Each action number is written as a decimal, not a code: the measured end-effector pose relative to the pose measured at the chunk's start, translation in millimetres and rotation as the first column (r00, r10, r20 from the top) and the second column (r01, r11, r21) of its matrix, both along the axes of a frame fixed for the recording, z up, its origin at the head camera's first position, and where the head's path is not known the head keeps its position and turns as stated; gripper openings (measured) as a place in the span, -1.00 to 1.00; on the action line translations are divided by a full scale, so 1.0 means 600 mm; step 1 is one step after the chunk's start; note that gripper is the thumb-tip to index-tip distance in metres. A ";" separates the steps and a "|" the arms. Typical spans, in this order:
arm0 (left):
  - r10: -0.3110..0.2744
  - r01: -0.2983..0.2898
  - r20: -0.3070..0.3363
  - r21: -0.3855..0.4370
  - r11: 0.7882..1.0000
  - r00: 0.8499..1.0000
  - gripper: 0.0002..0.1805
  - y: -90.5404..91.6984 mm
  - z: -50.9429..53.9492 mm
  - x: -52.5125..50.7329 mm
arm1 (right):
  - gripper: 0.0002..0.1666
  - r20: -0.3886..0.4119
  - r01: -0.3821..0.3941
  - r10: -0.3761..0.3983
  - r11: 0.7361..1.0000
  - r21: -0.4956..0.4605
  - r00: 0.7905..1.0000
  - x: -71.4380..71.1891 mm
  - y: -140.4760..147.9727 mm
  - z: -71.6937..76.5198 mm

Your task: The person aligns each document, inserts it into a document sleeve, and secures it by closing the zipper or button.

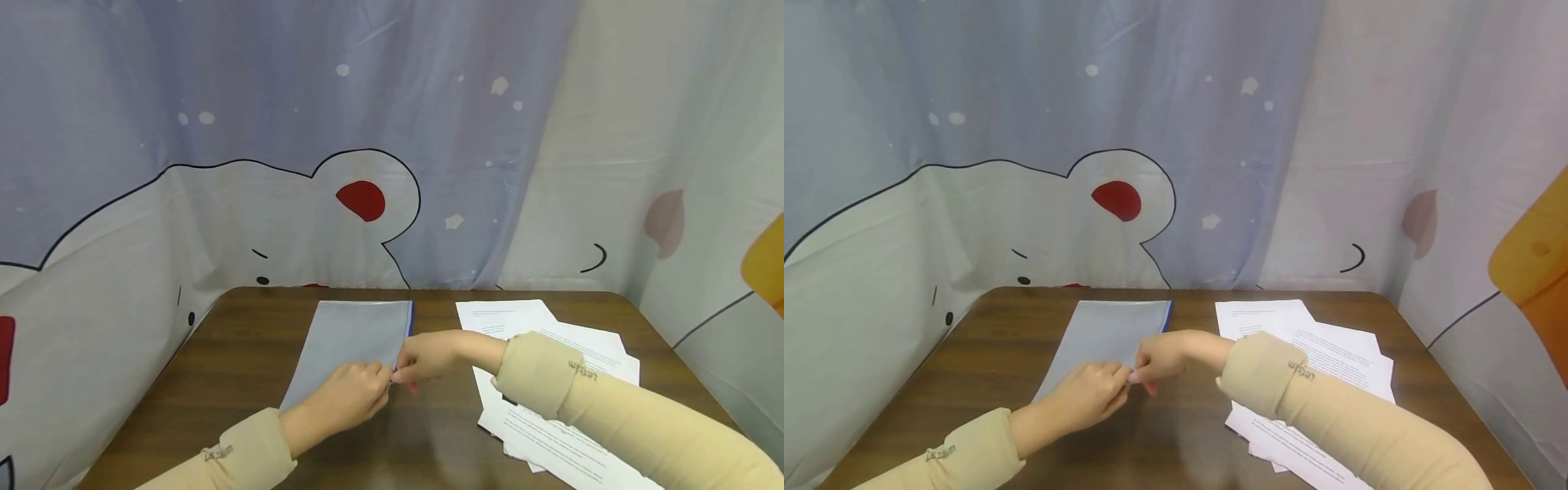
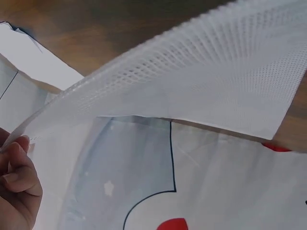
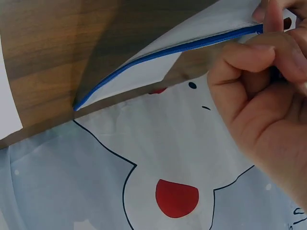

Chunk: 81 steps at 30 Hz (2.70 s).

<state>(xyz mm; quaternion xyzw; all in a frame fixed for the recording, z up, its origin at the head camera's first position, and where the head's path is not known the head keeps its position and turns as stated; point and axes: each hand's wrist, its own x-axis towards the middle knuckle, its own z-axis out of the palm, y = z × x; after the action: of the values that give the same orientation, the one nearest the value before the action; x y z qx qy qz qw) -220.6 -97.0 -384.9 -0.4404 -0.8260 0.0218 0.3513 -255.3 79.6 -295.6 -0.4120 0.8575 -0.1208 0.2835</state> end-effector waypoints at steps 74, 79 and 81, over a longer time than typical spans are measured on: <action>0.135 -0.120 0.218 -0.081 0.989 0.967 -0.83 0.022 0.048 0.051 | -0.56 -0.175 0.327 -0.317 0.945 0.028 0.932 -0.075 0.009 -0.074; 0.140 -0.121 0.206 -0.101 0.987 0.969 -0.83 0.023 0.052 0.058 | -0.66 -0.203 0.392 -0.374 0.918 0.054 0.905 -0.085 0.017 -0.082; 0.147 -0.127 0.202 -0.106 0.986 0.968 -0.82 0.023 0.052 0.059 | -0.70 -0.200 0.400 -0.380 0.913 0.073 0.903 -0.088 0.020 -0.084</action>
<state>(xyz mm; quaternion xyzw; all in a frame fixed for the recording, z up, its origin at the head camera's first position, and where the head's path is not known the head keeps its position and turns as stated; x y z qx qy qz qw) -185.4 -83.3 -353.9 -0.3979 -0.8849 0.0376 0.2394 -308.4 91.5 -346.0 -0.2246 0.9502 -0.0888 0.1971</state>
